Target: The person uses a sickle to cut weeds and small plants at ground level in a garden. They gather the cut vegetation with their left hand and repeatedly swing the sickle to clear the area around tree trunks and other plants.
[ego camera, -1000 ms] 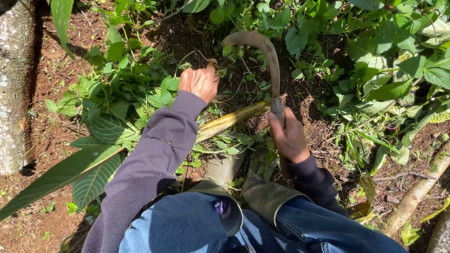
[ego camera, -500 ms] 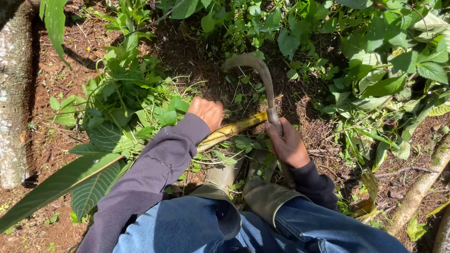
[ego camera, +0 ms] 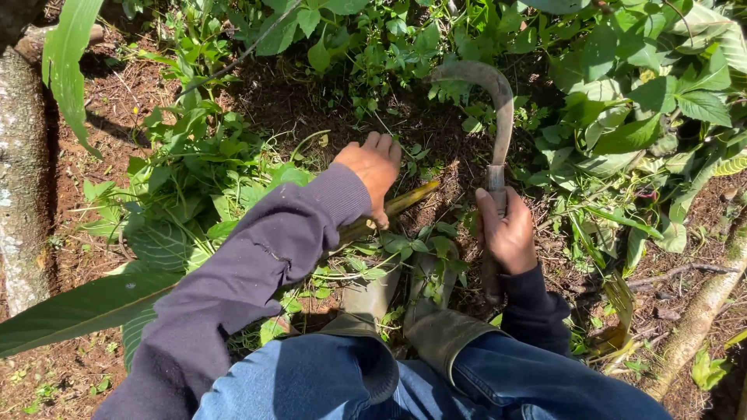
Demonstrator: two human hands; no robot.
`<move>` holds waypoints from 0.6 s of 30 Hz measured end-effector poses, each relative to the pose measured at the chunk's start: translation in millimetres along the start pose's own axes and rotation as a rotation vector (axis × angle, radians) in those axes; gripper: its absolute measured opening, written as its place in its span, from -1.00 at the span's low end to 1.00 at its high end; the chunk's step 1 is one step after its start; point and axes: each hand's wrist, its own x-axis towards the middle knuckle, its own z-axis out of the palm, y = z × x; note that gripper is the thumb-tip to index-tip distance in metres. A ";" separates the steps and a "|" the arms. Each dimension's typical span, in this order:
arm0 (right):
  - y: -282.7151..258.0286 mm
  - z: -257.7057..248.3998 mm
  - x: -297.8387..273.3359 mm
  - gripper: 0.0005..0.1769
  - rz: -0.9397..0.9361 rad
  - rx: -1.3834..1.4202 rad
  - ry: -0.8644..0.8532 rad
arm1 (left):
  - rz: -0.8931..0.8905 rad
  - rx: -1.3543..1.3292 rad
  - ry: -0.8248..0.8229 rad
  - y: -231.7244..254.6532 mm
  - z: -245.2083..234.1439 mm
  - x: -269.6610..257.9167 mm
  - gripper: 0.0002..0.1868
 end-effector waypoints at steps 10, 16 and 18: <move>8.0 -1.2 7.0 -0.72 -0.037 0.105 0.117 | 0.047 0.314 0.576 1.5 58.5 201.4 -0.54; 6.4 3.6 13.7 -0.82 0.058 0.035 0.151 | -0.431 0.268 0.369 -73.4 52.6 213.1 -0.95; 14.4 11.1 19.7 -0.87 0.178 -0.004 0.184 | -0.503 0.430 0.394 -82.7 64.2 205.8 -0.59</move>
